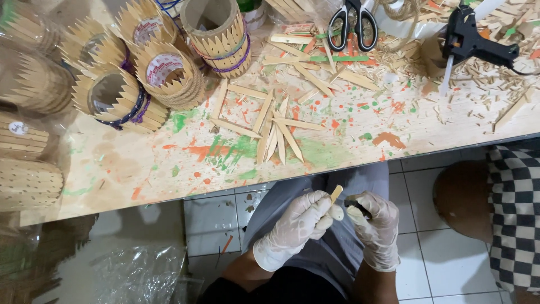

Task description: Assembling a square frame from popsicle sticks using a hot glue gun

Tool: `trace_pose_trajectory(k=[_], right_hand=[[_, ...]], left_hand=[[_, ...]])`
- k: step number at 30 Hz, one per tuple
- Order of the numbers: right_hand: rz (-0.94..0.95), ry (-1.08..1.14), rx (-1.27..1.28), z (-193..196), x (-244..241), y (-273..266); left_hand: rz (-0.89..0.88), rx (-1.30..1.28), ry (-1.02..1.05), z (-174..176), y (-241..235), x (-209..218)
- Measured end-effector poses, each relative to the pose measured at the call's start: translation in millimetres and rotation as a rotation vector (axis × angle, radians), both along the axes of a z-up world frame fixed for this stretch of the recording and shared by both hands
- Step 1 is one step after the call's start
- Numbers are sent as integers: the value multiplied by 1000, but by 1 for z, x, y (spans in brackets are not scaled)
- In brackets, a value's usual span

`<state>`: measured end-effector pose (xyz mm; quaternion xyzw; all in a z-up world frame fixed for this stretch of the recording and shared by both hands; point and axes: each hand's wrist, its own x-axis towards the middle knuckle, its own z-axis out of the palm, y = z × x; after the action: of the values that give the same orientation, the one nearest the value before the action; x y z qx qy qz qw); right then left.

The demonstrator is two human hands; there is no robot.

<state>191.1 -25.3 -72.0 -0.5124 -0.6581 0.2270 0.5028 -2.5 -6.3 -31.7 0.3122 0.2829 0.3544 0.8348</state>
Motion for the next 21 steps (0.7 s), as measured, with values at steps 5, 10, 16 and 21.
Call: trace_pose_trajectory(k=[5, 10, 16, 21], right_hand=[[-71, 188, 79, 27, -24, 5], [-352, 126, -115, -13, 18, 16], [-115, -134, 196, -39, 20, 2], [-38, -80, 136, 2, -2, 6]], left_hand=[[-26, 87, 17, 10, -3, -3], [-110, -1, -119, -17, -25, 6], [40, -21, -119, 1, 0, 4], [24, -7, -78, 0, -2, 2]])
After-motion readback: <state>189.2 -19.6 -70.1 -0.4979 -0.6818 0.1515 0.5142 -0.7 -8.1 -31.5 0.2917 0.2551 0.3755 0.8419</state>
